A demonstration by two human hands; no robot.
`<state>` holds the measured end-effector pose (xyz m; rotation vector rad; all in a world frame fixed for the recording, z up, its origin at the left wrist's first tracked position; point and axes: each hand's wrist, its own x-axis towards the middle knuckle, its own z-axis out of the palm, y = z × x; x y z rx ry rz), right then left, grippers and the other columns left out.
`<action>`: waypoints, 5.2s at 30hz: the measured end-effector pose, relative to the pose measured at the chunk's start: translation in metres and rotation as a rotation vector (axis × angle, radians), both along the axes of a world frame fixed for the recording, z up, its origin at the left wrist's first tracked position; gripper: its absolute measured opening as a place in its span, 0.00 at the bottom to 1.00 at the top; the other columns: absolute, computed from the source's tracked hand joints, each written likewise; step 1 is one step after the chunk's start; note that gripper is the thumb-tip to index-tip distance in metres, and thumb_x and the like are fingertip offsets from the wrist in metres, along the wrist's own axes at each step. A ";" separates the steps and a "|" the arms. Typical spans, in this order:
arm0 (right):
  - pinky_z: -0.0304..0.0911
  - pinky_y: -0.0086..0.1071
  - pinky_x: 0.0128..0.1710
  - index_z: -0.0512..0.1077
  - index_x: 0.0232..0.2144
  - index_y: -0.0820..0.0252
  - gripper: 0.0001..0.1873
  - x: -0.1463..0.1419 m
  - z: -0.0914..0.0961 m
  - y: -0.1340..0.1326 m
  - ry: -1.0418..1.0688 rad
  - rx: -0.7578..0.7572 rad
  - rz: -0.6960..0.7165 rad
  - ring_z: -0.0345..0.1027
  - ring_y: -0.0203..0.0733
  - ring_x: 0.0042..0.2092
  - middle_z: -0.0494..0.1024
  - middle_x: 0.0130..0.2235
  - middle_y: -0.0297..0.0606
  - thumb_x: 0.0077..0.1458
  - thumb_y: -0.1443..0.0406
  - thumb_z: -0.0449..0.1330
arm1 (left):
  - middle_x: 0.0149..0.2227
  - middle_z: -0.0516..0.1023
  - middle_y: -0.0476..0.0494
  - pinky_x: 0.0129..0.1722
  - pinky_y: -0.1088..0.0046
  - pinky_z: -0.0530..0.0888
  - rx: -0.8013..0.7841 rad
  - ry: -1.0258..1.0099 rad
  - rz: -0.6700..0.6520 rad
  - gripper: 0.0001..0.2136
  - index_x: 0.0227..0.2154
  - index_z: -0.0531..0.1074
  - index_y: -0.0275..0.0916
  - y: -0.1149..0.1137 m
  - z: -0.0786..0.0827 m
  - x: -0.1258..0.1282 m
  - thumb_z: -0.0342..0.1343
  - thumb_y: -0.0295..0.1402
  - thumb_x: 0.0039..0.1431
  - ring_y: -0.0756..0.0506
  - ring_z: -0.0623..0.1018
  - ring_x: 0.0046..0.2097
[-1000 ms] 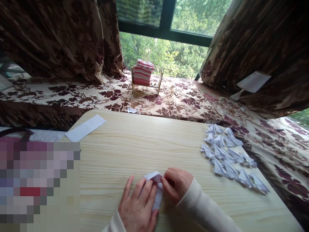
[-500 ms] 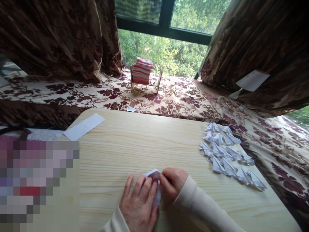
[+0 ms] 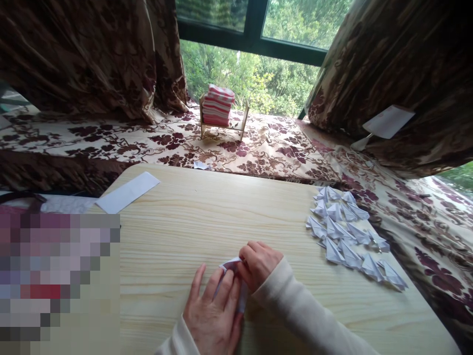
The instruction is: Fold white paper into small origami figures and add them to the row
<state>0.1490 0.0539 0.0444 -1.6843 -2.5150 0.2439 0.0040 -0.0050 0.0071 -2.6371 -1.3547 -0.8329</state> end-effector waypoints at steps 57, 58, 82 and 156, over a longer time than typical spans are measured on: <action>0.57 0.29 0.25 0.71 0.34 0.61 0.12 0.017 -0.022 -0.014 0.421 0.297 0.273 0.57 0.38 0.28 0.68 0.27 0.39 0.55 0.70 0.47 | 0.43 0.74 0.39 0.55 0.59 0.53 -0.029 -0.126 0.025 0.18 0.43 0.70 0.34 -0.001 0.007 0.001 0.47 0.39 0.55 0.43 0.69 0.47; 0.58 0.30 0.25 0.70 0.35 0.62 0.13 0.017 -0.023 -0.014 0.416 0.303 0.280 0.57 0.39 0.28 0.68 0.27 0.40 0.56 0.70 0.46 | 0.43 0.74 0.38 0.55 0.59 0.53 -0.022 -0.130 0.024 0.18 0.43 0.70 0.34 -0.001 0.007 0.001 0.48 0.38 0.55 0.43 0.69 0.47; 0.60 0.31 0.28 0.72 0.32 0.70 0.14 0.012 -0.012 -0.034 0.264 0.480 0.270 0.61 0.40 0.30 0.70 0.26 0.43 0.57 0.73 0.46 | 0.52 0.70 0.41 0.57 0.57 0.47 -0.081 0.046 -0.044 0.22 0.49 0.66 0.35 0.001 0.018 -0.004 0.50 0.41 0.54 0.43 0.66 0.51; 0.56 0.32 0.28 0.70 0.35 0.63 0.11 0.022 -0.011 -0.031 0.291 0.221 0.238 0.58 0.40 0.31 0.68 0.31 0.40 0.53 0.68 0.49 | 0.31 0.72 0.46 0.48 0.57 0.60 -0.242 -0.284 0.047 0.08 0.31 0.73 0.40 0.034 0.021 -0.018 0.49 0.26 0.54 0.46 0.69 0.37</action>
